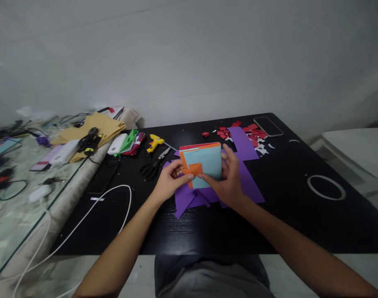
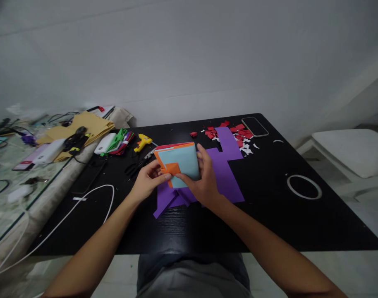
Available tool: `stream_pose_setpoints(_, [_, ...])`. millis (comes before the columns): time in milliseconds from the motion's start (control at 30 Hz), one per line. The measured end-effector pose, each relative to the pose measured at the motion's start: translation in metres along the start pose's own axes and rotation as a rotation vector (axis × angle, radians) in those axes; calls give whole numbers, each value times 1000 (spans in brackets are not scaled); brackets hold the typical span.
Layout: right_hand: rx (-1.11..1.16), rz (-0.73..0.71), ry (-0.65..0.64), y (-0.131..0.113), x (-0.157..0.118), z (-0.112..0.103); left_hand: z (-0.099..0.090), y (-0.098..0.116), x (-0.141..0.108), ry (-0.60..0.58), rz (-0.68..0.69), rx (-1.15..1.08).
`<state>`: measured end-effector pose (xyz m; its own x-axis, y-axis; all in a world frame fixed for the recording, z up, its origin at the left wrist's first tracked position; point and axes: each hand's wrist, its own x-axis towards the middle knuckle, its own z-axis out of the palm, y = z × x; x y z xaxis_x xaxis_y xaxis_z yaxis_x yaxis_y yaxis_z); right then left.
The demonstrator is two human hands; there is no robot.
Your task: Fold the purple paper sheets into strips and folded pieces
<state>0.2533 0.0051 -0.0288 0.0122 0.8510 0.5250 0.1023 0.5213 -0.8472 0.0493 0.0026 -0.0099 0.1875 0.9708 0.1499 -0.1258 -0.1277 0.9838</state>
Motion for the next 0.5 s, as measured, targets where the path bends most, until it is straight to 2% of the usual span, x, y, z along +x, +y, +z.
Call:
stream_pose_setpoints(67, [15, 32, -17, -2, 0, 0, 2, 0, 0, -20, 24, 49])
stream_pose_setpoints(133, [10, 20, -29, -2, 2, -1, 2, 1, -1, 10, 123, 151])
stream_pose_setpoints(200, [-19, -32, -23, 0, 4, -3, 1, 5, -4, 81, 296, 325])
stream_pose_setpoints(267, [-39, -72, 12, 3, 9, -4, -2, 12, -7, 161, 528, 554])
stream_pose_setpoints(333, [-35, -36, 66, 6, 14, -6, -7, 21, -10, 242, 734, 772])
stream_pose_setpoints(367, [-32, -1, 96, 6, 17, -7, -10, 27, -11, 269, 786, 869])
stream_pose_setpoints(433, [-29, 72, 144, 3, 23, -9, -17, 39, -15, 303, 820, 1023])
stream_pose_setpoints(500, [-11, 122, 153, -7, 27, -12, -27, 52, -19, 317, 775, 1150])
